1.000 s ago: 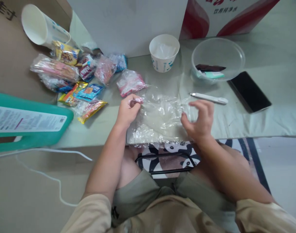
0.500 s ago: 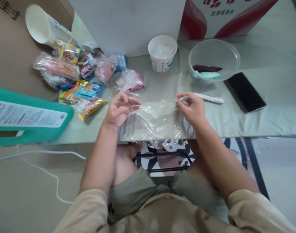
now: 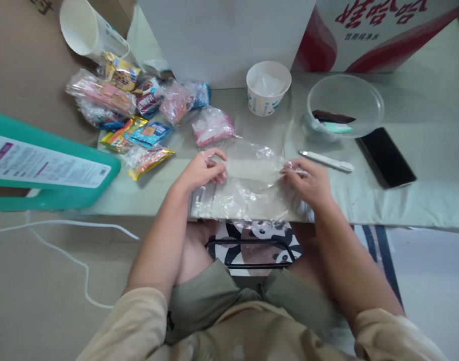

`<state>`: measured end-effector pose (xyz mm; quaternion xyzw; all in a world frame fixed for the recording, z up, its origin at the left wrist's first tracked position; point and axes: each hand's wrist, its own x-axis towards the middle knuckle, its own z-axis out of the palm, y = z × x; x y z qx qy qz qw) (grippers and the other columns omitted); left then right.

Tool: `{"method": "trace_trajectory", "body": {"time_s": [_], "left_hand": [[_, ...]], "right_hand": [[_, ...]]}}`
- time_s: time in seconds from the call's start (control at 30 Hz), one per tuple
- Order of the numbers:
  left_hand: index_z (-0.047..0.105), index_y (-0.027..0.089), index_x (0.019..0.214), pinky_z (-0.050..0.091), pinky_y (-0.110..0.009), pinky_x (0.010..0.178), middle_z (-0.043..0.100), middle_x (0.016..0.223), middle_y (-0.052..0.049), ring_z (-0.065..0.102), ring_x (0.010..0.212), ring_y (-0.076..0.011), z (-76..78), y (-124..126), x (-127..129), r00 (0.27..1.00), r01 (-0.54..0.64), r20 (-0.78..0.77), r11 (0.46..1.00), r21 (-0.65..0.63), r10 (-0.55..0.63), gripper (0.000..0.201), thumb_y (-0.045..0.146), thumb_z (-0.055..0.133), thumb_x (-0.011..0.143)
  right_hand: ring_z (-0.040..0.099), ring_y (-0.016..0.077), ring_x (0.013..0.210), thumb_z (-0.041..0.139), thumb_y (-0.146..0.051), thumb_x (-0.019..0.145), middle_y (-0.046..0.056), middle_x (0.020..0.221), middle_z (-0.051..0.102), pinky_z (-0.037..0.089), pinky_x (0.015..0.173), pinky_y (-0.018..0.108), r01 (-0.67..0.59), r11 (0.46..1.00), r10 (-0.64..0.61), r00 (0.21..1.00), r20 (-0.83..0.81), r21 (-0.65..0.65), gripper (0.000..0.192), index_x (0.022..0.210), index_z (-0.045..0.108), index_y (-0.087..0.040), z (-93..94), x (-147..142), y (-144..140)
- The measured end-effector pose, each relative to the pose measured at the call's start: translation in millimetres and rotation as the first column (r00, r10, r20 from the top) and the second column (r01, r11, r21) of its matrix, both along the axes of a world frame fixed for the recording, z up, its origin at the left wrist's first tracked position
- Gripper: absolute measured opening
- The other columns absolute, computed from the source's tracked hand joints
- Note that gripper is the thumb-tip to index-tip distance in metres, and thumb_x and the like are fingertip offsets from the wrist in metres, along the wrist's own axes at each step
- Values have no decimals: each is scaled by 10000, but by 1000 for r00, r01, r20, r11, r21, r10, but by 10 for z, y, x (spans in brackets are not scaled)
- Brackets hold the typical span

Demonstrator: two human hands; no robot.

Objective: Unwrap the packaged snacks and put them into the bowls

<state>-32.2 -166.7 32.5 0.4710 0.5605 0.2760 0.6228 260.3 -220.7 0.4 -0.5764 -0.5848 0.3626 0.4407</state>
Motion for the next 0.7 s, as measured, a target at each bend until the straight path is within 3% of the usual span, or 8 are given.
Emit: {"method": "trace_trajectory", "body": {"time_s": [0.07,0.13,0.2,0.3,0.4,0.5,0.6,0.7], "left_hand": [[640,198,852,455,-178,437,675,556,-2,645,440,-143,-4,-6,-25,1000,-11,-11,999,36,11,152,205,760,759],[649,205,868,483,-184,462,686,579,3,665,468,-142,3,-4,-47,991,-125,69,986,106,118,134,227,738,771],[657,216,924,534,-197,516,710,629,13,703,530,-149,19,8,-78,974,-193,146,974,121,175,191,235,746,756],[682,203,929,551,-211,521,695,606,15,695,511,-153,32,34,-141,987,-133,96,989,68,127,224,195,768,722],[703,198,888,495,-195,448,637,527,30,614,413,-127,17,49,-198,990,-132,61,988,85,127,130,162,721,764],[697,198,831,519,-201,483,656,568,20,630,448,-118,13,50,-238,970,-204,153,974,94,189,60,147,673,809],[670,177,684,570,-221,558,689,626,-6,671,525,-118,35,53,-275,960,-217,201,970,106,193,128,130,673,803],[688,155,593,598,-237,626,721,696,-37,696,589,-120,52,73,-300,973,-154,196,975,162,121,160,113,681,747]], "right_hand": [[715,190,715,769,-462,795,1,845,723,606,719,371,111,989,-96,985,-146,96,280,982,660,-283,-5,-22,5],[741,206,800,835,-495,723,10,948,744,619,752,377,73,994,-50,970,-237,86,453,1075,630,-295,-13,-24,1],[737,206,785,857,-511,707,14,906,749,617,723,361,-8,1000,7,982,-187,-6,429,1002,650,-277,-25,-13,-12],[694,184,632,797,-559,781,-3,715,702,580,587,322,-18,993,1,990,-143,-114,348,864,650,-254,-32,0,-25],[613,153,480,770,-584,803,-53,593,610,526,479,292,39,996,-57,973,-224,-82,355,895,631,-271,-12,-13,-13],[558,132,438,756,-519,811,-76,551,560,511,468,282,101,994,-106,945,-310,-33,278,869,614,-287,23,-29,10],[583,152,486,710,-477,780,-30,601,604,514,478,312,69,998,-66,908,-414,-7,232,740,616,-269,59,-11,26],[620,188,550,624,-532,792,38,616,636,521,524,356,11,999,8,898,-440,40,341,604,632,-247,70,35,39]]}}
